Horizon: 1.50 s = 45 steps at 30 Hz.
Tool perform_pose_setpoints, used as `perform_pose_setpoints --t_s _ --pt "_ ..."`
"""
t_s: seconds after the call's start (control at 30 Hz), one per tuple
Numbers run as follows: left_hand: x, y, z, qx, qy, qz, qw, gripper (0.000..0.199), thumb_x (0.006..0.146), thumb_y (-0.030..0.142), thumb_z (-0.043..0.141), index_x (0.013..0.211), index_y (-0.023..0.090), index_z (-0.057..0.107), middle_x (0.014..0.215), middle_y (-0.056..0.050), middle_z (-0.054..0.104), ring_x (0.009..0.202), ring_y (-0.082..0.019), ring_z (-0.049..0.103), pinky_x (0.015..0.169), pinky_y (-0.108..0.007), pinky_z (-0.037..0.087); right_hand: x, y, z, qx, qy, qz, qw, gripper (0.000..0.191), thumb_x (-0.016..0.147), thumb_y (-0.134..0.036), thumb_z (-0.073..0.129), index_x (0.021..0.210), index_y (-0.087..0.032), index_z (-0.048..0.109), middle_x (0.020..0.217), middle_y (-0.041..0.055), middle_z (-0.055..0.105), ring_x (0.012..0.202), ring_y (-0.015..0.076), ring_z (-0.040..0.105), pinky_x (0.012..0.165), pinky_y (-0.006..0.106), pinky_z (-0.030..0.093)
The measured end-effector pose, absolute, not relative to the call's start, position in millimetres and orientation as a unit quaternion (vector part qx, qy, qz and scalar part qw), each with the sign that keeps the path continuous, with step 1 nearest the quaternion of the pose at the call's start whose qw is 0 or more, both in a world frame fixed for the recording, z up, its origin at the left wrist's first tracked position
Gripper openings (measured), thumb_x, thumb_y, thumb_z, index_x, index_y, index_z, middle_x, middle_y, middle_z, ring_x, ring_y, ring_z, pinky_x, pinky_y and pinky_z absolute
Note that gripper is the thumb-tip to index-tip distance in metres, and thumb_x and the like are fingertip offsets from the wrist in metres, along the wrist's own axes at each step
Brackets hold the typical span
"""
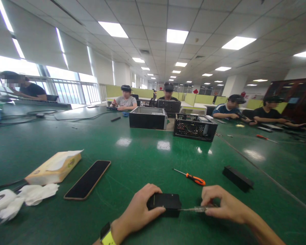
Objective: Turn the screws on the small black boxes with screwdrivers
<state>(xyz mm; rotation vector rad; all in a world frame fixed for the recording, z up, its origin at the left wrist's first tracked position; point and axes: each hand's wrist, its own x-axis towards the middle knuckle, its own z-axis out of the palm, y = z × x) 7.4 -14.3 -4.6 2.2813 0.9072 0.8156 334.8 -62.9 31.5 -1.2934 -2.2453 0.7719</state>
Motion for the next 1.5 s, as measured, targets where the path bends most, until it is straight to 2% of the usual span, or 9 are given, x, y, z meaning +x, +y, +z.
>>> perform_pose_setpoints --t_s 0.37,0.57,0.93,1.37,1.5 --pt "8 -14 -4 0.85 0.338 0.3 0.27 0.025 0.083 0.033 0.071 0.103 0.021 0.062 0.099 -0.005 0.064 0.09 -0.023 0.058 0.082 -0.032 0.046 329 -62 33 -0.478 -0.821 0.223 0.221 0.023 0.085 -0.039 0.066 0.08 -0.017 0.074 0.076 0.0027 0.061 0.074 0.0179 0.059 0.075 0.032 0.045" --pt "8 -13 -5 0.849 0.339 0.3 0.272 0.026 0.082 0.031 0.072 0.103 0.02 0.062 0.099 -0.005 0.063 0.09 -0.023 0.058 0.082 -0.032 0.046 332 -60 33 -0.487 -0.813 0.223 0.23 0.023 0.086 -0.039 0.065 0.081 -0.018 0.073 0.076 0.0021 0.061 0.071 0.0169 0.057 0.067 0.029 0.044" --pt "7 -14 -5 0.845 0.347 0.303 0.273 0.027 0.08 0.029 0.074 0.102 0.02 0.061 0.1 -0.004 0.063 0.091 -0.023 0.058 0.083 -0.032 0.045 310 -60 8 -0.487 -0.816 0.181 0.253 0.007 0.082 -0.022 0.063 0.082 -0.018 0.068 0.076 0.0009 0.063 0.069 0.0155 0.057 0.066 0.027 0.042" --pt "8 -12 -5 0.84 0.347 0.309 0.279 0.028 0.079 0.027 0.076 0.101 0.019 0.061 0.099 -0.004 0.063 0.092 -0.023 0.059 0.083 -0.033 0.045 307 -61 6 -0.48 -0.802 0.188 0.302 0.019 0.091 -0.032 0.056 0.082 -0.018 0.066 0.077 0.0019 0.062 0.069 0.0161 0.056 0.066 0.027 0.041" --pt "8 -11 -6 0.837 0.349 0.322 0.273 0.028 0.079 0.027 0.075 0.101 0.019 0.06 0.1 -0.004 0.063 0.092 -0.023 0.059 0.084 -0.033 0.045 305 -57 -1 -0.49 -0.807 0.192 0.27 0.015 0.091 -0.031 0.058 0.085 -0.019 0.066 0.08 0.0017 0.063 0.073 0.0165 0.056 0.068 0.027 0.042"
